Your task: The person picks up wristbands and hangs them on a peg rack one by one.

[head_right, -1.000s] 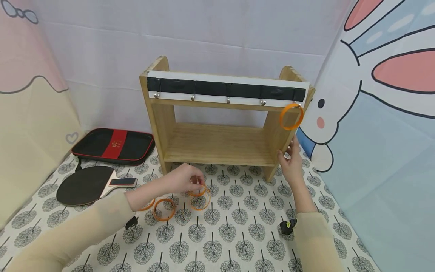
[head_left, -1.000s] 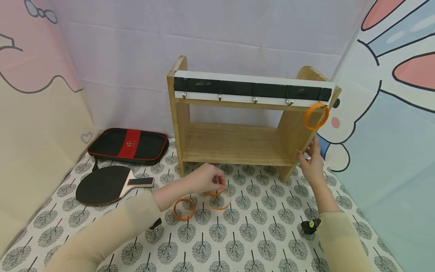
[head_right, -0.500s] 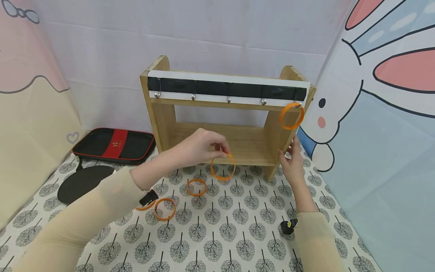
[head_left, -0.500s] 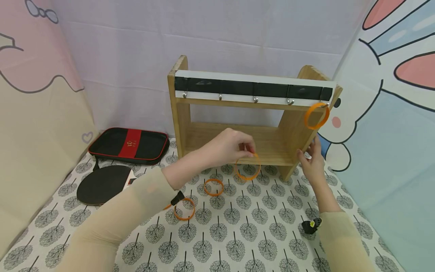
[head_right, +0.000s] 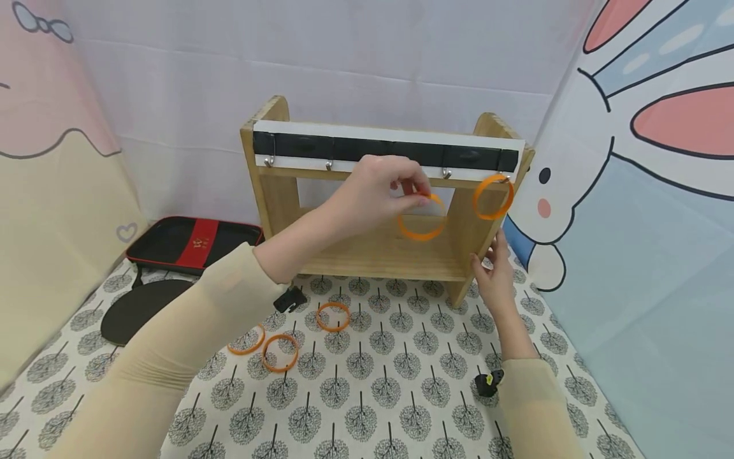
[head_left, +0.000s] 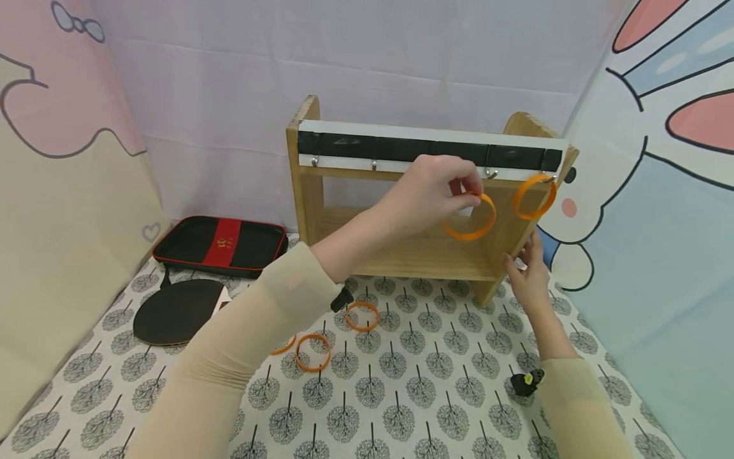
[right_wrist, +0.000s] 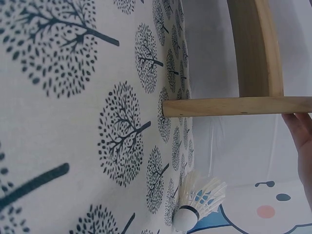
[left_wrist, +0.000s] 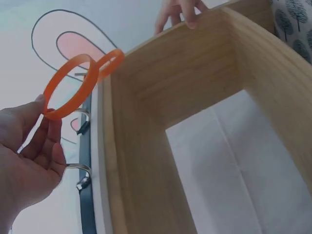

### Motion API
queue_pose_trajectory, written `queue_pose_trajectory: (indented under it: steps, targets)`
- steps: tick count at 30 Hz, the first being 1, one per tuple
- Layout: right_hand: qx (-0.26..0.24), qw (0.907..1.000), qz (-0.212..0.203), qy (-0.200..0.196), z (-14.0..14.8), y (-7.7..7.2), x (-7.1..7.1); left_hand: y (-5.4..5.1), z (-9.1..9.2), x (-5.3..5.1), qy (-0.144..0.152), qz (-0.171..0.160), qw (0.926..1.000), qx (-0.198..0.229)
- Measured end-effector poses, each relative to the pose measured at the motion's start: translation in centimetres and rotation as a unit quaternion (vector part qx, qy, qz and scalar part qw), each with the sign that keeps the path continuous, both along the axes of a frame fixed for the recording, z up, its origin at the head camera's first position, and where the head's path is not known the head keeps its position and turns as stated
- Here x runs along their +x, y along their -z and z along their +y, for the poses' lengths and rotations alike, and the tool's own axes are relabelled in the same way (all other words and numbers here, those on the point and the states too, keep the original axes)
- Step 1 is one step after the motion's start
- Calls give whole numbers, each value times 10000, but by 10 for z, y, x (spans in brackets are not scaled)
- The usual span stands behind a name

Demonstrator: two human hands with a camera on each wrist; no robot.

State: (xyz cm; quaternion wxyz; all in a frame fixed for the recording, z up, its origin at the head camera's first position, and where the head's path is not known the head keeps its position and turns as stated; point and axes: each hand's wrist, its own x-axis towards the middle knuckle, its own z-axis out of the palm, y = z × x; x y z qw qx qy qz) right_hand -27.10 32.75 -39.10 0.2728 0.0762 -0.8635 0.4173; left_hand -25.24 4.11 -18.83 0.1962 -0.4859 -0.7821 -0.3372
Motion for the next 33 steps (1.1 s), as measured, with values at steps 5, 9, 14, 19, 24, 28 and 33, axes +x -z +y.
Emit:
queue_pose_trajectory:
  steps: [5, 9, 14, 19, 24, 28, 33]
  targets:
    - [-33, 10000, 18, 4, 2, 2, -1, -13, 8, -4, -64, -7, 9995, 298]
    - [-4, 10000, 48, 3, -4, -6, 5, -25, 14, -10, -40, -212, 9991, 378]
    - [6, 9999, 132, -101, -21, -24, 20, -30, 24, -21, -189, -593, 9979, 180]
    - [24, 9999, 101, -100, -21, -25, 21, -26, 31, -27, -453, -505, 9977, -74]
    - [-28, 9998, 122, -142, -22, -25, 21, -23, 32, -29, -693, -473, 9961, -260]
    - [-5, 9999, 70, -96, -20, -23, 19, -21, 30, -30, -812, -279, 9952, -468]
    - [-78, 9999, 56, -127, -11, -11, 5, -20, 28, -32, -1007, 54, 9914, -834]
